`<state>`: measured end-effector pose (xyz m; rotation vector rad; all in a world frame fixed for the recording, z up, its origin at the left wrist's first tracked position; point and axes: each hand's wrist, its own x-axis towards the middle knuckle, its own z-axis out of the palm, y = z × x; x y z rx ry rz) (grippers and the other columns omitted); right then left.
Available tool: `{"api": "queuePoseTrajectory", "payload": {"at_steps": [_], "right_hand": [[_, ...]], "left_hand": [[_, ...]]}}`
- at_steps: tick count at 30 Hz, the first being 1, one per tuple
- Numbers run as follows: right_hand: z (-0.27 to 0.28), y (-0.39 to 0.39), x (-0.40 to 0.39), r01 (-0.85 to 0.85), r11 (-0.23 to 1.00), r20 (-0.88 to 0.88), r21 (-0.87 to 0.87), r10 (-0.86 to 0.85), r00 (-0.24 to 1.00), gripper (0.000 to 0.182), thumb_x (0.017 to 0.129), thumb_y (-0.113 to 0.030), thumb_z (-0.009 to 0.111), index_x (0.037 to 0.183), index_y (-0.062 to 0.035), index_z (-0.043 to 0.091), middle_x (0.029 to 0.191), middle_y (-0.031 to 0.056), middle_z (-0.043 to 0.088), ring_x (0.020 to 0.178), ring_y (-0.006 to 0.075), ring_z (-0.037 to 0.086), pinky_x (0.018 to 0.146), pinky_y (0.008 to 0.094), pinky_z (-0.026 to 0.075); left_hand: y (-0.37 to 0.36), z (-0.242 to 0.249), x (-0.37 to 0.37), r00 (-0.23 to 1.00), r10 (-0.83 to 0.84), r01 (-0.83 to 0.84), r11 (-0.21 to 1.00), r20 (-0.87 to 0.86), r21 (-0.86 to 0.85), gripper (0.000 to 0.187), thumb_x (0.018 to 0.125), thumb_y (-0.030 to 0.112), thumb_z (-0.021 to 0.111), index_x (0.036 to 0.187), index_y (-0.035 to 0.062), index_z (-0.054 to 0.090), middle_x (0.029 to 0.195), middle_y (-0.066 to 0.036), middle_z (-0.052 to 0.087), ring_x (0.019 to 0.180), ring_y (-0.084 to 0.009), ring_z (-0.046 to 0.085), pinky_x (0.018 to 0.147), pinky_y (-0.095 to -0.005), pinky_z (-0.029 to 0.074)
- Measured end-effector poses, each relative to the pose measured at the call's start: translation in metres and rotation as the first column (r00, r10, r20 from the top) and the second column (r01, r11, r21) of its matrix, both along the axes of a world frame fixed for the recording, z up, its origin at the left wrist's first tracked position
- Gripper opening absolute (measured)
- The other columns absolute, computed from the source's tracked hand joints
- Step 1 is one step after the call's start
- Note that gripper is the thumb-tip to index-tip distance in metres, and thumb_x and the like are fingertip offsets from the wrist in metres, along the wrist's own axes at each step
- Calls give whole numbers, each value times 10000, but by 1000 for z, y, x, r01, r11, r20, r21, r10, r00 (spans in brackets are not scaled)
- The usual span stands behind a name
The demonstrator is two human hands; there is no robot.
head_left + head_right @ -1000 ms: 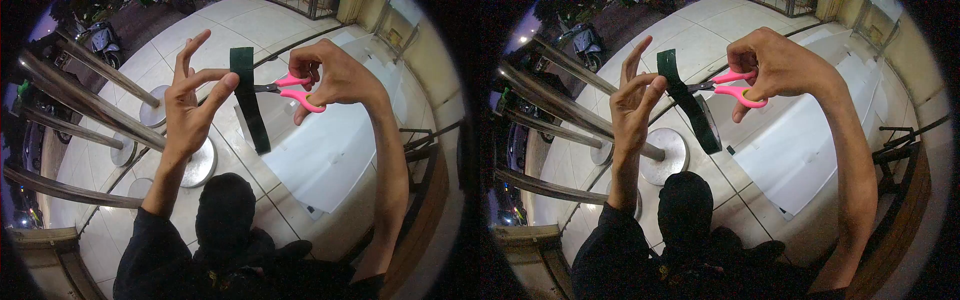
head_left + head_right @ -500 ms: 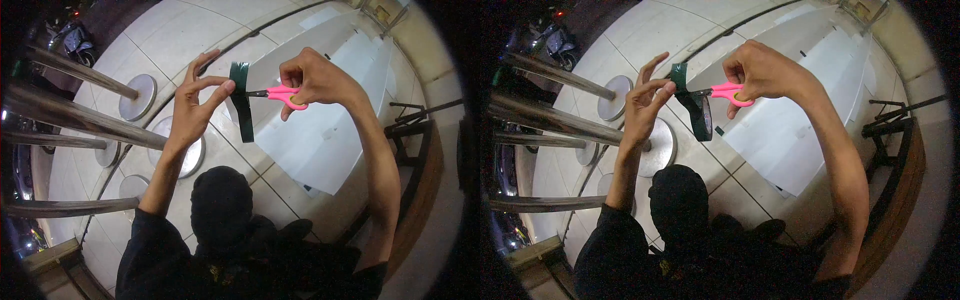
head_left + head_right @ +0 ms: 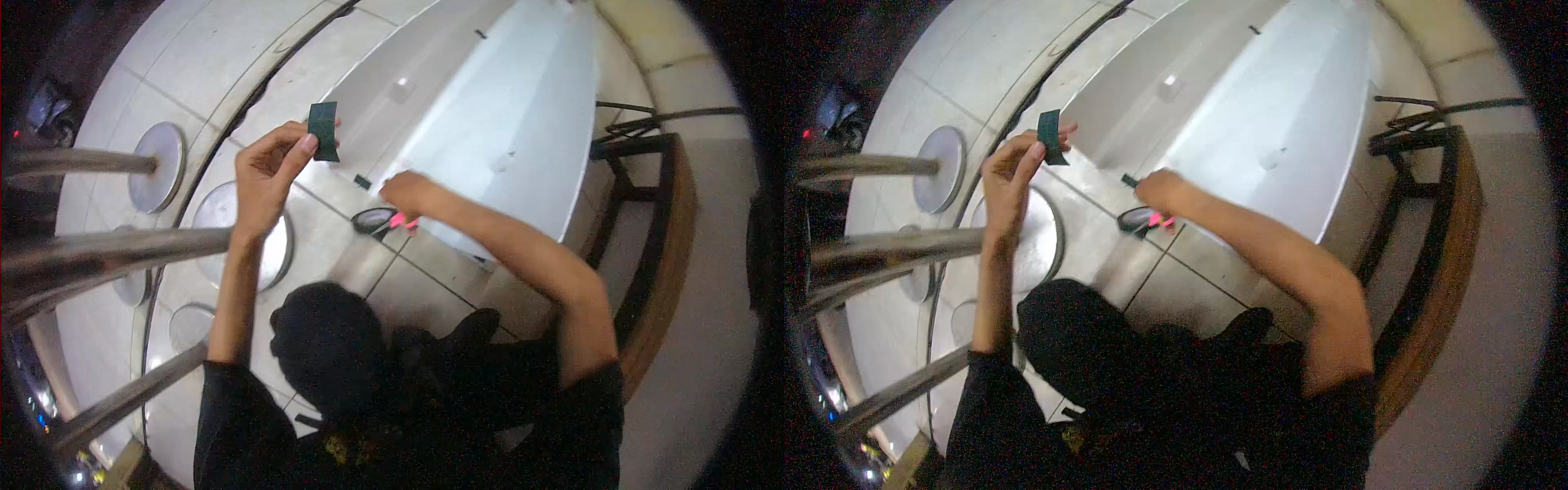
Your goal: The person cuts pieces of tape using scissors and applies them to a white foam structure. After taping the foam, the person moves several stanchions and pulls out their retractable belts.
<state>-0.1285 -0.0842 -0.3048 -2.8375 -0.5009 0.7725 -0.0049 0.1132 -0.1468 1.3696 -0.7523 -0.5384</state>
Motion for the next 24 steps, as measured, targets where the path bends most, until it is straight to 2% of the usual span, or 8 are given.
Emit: {"api": "queuePoseTrajectory", "payload": {"at_steps": [3,7,11,14,17,20,22,24], "right_hand": [[-5,21,2,231,972,-410,33,-198,890,216,754,-228,708,824,-28,664,774,147,683,744,317,682,630,437,559],[-279,36,-41,140,983,-25,-122,-144,989,272,864,-283,564,900,-45,690,856,106,696,778,271,678,599,499,551],[-120,69,-3,-104,877,-243,-469,-16,970,423,700,-413,710,1044,-167,705,1055,62,671,951,307,617,720,578,515],[-183,91,34,-247,790,-288,-561,94,953,355,679,-340,739,985,-163,711,943,52,675,839,294,620,667,546,513],[-197,97,35,-362,742,-349,-565,183,919,175,679,-202,732,835,-123,735,713,76,683,648,263,641,544,454,548],[-197,82,14,-60,898,353,-435,232,907,115,653,-310,671,674,-198,660,636,57,618,626,243,612,561,441,496],[-187,61,16,71,963,760,-262,161,630,153,635,-383,631,567,-247,610,585,45,575,611,230,592,573,432,462],[-244,79,42,-63,995,709,-71,95,699,67,616,-258,688,592,-199,665,616,43,626,585,211,606,546,410,457]], "left_hand": [[-19,24,19,972,-183,186,982,145,-11,94,829,72,698,913,30,699,928,-134,708,834,-181,666,815,-342,528],[-62,80,41,857,-329,384,921,396,-67,162,762,84,763,904,39,699,899,-112,702,811,-181,672,839,-348,543],[-132,136,52,736,-473,469,872,483,139,185,782,162,753,919,49,700,885,-107,693,823,-222,672,842,-338,540],[-195,173,53,422,-543,390,831,726,395,314,860,257,685,1077,35,632,995,-76,693,978,-183,656,923,-354,511],[-246,206,-2,583,-594,452,804,554,385,212,922,164,588,1073,23,638,1039,-130,668,916,-256,653,904,-378,525],[-309,198,-18,630,-597,422,800,496,427,246,921,185,600,1097,16,634,1047,-130,668,932,-255,647,884,-393,532],[-346,180,-11,533,-628,492,776,568,395,310,906,254,621,1108,19,626,1032,-117,675,958,-225,650,909,-380,519],[-375,175,-20,324,-648,448,747,689,491,408,910,328,619,1167,11,596,1077,-130,661,999,-198,648,911,-367,516]]}}
